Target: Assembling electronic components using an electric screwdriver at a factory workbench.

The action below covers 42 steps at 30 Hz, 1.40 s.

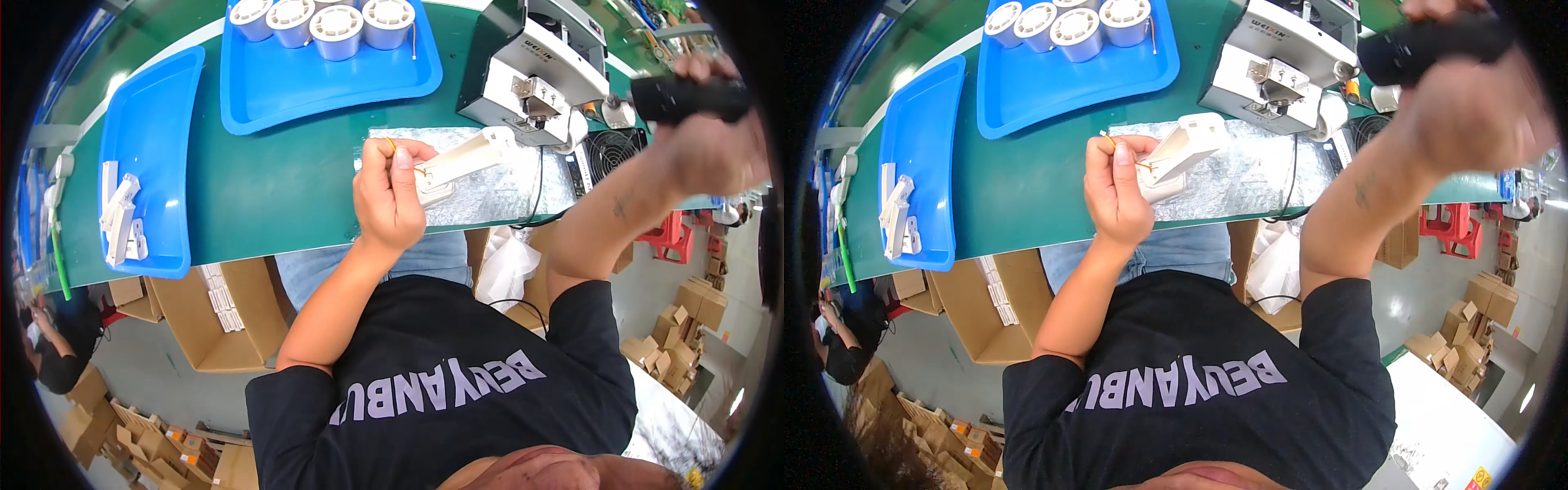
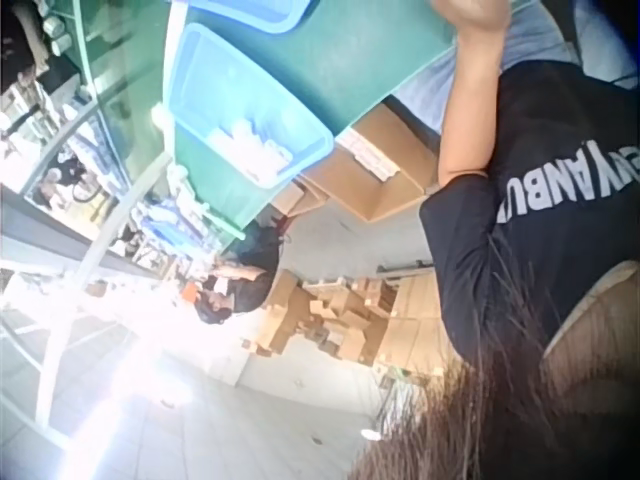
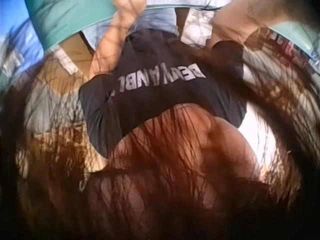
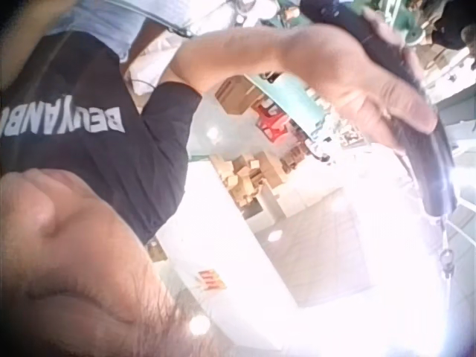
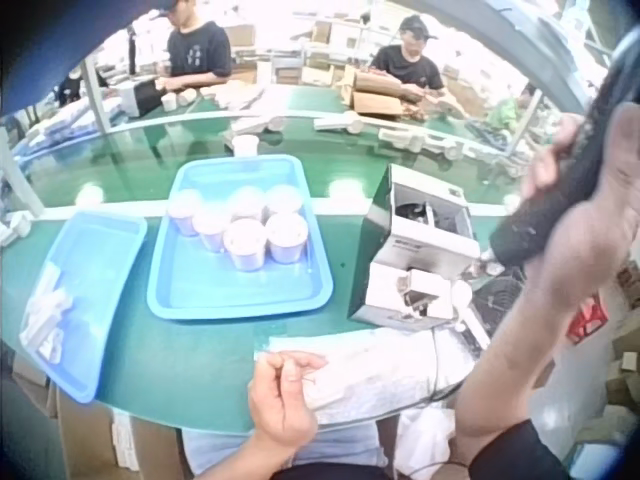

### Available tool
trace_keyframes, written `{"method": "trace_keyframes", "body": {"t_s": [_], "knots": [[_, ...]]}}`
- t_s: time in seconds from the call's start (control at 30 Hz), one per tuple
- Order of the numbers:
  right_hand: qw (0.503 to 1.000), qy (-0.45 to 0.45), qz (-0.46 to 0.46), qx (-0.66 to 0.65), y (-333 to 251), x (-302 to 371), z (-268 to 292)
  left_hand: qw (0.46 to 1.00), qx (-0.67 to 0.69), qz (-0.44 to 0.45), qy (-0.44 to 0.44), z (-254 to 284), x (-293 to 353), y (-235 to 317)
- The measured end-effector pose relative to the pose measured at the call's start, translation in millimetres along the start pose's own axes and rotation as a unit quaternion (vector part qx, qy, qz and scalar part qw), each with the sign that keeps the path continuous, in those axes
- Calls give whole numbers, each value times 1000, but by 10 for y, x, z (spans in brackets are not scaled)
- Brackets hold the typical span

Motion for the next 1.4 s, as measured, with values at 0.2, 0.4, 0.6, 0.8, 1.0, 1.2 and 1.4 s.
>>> {"method": "trace_keyframes", "body": {"t_s": [0.2, 0.4, 0.6, 0.8, 1.0, 1.2, 1.4], "knots": [[999, 1, -37, -14, 315, 25, -18, 1000, -4, 7, -9, -4, 11, -36], [999, -22, -33, -22, 452, 12, -107, 1000, 0, 6, -11, -10, 13, -28], [999, -45, -5, -10, 403, -40, -36, 1000, 7, 16, -4, 7, 22, -25], [901, -125, -259, -325, 328, 272, 26, 1000, -15, 8, -9, -15, 36, -52], [812, -219, -261, -473, 28, 432, -375, 998, -32, -53, -10, -19, 47, 55], [820, -223, -220, -479, -116, 501, -479, 997, -30, -74, -23, -67, 85, 41], [839, -218, -177, -467, 63, 572, -355, 998, -39, -42, -22, -40, 83, 18]]}}
Point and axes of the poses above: each hand's wrist, its own x-axis away from the middle knuckle, its own z-axis out of the back of the hand, y = z × x, the point moved 8 cm from there along -x, towards the middle knuckle, and after that the axes turned 12 degrees about y, right-handed, at the moved point
